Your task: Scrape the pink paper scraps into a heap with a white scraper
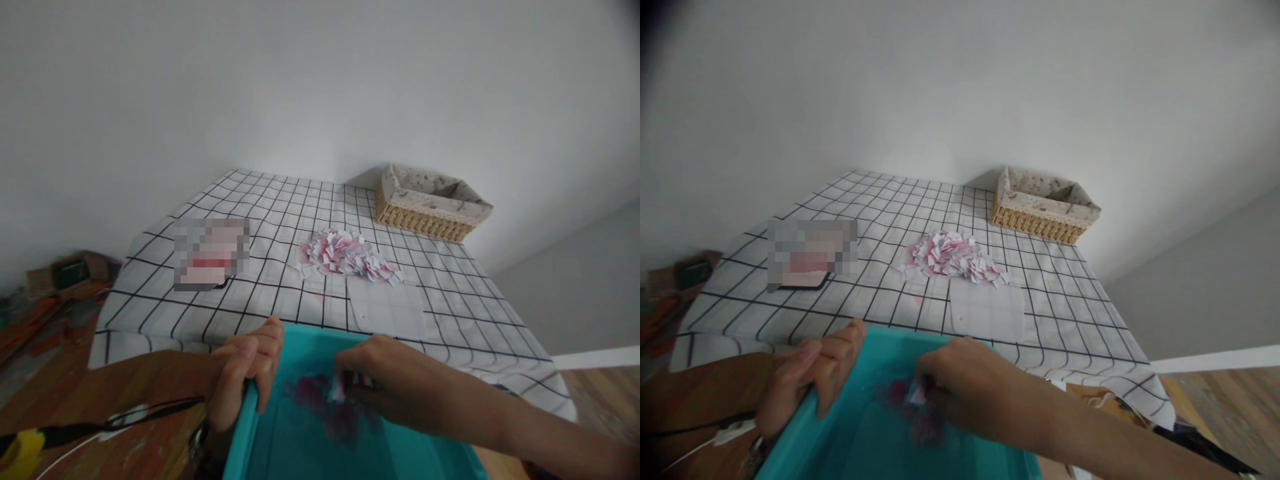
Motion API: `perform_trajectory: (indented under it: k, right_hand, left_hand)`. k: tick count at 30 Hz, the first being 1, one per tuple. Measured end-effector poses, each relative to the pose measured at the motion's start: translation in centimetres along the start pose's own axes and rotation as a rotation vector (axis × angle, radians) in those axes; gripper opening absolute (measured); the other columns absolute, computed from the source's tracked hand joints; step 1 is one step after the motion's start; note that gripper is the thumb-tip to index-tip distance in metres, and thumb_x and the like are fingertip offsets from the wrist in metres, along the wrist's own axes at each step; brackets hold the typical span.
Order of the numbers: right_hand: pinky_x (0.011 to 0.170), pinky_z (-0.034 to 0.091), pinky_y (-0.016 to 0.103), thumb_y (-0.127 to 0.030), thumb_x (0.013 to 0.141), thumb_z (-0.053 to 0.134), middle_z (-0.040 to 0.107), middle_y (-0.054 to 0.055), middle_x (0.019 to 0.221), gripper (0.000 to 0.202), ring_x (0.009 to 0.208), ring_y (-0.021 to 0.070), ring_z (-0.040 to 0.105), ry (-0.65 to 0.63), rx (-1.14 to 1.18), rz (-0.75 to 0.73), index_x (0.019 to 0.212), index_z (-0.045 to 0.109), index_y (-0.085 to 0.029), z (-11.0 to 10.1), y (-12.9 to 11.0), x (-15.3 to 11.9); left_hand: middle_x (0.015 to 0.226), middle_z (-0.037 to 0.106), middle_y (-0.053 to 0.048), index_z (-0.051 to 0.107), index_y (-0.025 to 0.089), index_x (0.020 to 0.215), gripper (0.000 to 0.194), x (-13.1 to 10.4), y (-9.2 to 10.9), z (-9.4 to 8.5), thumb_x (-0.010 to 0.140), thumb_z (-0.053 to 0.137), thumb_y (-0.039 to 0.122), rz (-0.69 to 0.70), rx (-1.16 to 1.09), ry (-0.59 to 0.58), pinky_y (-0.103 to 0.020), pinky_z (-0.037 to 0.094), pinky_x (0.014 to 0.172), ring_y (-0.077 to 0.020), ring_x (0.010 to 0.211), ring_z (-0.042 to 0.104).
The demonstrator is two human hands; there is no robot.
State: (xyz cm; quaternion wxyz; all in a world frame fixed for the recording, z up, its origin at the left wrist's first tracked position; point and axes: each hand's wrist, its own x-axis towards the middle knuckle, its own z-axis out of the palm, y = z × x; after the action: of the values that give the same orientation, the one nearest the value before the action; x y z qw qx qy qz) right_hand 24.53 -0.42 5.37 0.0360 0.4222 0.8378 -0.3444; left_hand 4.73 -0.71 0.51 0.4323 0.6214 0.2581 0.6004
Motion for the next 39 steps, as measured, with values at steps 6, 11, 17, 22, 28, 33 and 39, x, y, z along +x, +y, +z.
perform_trajectory:
  k: [6, 11, 17, 22, 28, 33, 39]
  right_hand:
    - [0.056, 0.042, 0.018, -0.005, 0.073, 0.051, 0.064, -0.003, 0.071, 0.020, 0.066, 0.0107, 0.060, -0.010, 0.248, 0.000, 0.084, 0.059, -0.020, -0.4, -0.5, -0.4]
    - [0.063, 0.050, 0.023, -0.007, 0.083, 0.041, 0.066, 0.000, 0.077, 0.026, 0.070, 0.0113, 0.065, -0.296, 0.707, 0.020, 0.102, 0.054, -0.019, -0.4, -0.9, 0.2]
    - [0.065, 0.049, 0.022, -0.010, 0.082, 0.049, 0.066, 0.002, 0.084, 0.016, 0.072, 0.0100, 0.063, -0.343, 0.816, 0.105, 0.094, 0.056, -0.017, -0.6, -1.4, 1.1]
    - [0.064, 0.048, 0.021, -0.025, 0.081, 0.058, 0.065, 0.001, 0.074, 0.011, 0.069, 0.0103, 0.061, -0.212, 0.704, 0.029, 0.080, 0.062, -0.015, -0.1, -0.9, 1.0]
    - [0.066, 0.047, 0.019, -0.022, 0.077, 0.063, 0.066, 0.001, 0.084, 0.010, 0.075, 0.0103, 0.061, -0.109, 0.499, -0.078, 0.084, 0.067, -0.016, -0.3, -1.1, 0.8]
    - [0.046, 0.036, 0.016, -0.032, 0.066, 0.075, 0.059, -0.005, 0.061, 0.020, 0.057, 0.0083, 0.056, -0.056, 0.280, 0.034, 0.071, 0.064, -0.017, -0.2, -1.3, 0.8]
    - [0.044, 0.029, 0.017, -0.026, 0.073, 0.067, 0.059, -0.005, 0.060, 0.010, 0.053, 0.0076, 0.051, 0.028, 0.038, -0.024, 0.073, 0.060, -0.019, -0.1, -0.3, 0.0]
  left_hand:
    - [0.032, 0.038, 0.002, 0.035, 0.016, 0.037, 0.058, 0.2, 0.1, 0.1, 0.092, 0.020, 0.019, 0.013, 0.012, -0.048, -0.036, 0.035, 0.060, -0.0117, 0.036, 0.038]
    - [0.032, 0.039, 0.002, 0.035, 0.016, 0.036, 0.058, 0.3, 0.3, -0.2, 0.093, 0.021, 0.019, 0.019, 0.020, -0.059, -0.036, 0.036, 0.060, -0.0112, 0.036, 0.039]
    - [0.032, 0.039, 0.002, 0.035, 0.015, 0.036, 0.059, 0.2, 0.3, -0.3, 0.093, 0.019, 0.018, -0.003, 0.030, -0.036, -0.035, 0.035, 0.059, -0.0106, 0.036, 0.038]
    - [0.032, 0.038, 0.002, 0.034, 0.015, 0.036, 0.060, 0.0, 0.3, 0.1, 0.094, 0.020, 0.020, -0.009, 0.028, -0.022, -0.035, 0.035, 0.061, -0.0107, 0.036, 0.039]
    - [0.031, 0.038, 0.002, 0.034, 0.015, 0.035, 0.059, -0.2, 0.2, -0.1, 0.093, 0.021, 0.020, -0.001, 0.023, -0.012, -0.036, 0.035, 0.060, -0.0111, 0.036, 0.038]
    - [0.032, 0.038, 0.002, 0.035, 0.015, 0.036, 0.060, -0.1, 0.2, -0.4, 0.093, 0.019, 0.017, -0.002, 0.030, -0.034, -0.035, 0.034, 0.058, -0.0109, 0.037, 0.038]
    - [0.032, 0.038, 0.002, 0.035, 0.016, 0.036, 0.059, -0.1, 0.2, 0.0, 0.093, 0.018, 0.018, 0.006, -0.008, -0.019, -0.035, 0.034, 0.057, -0.0111, 0.036, 0.037]
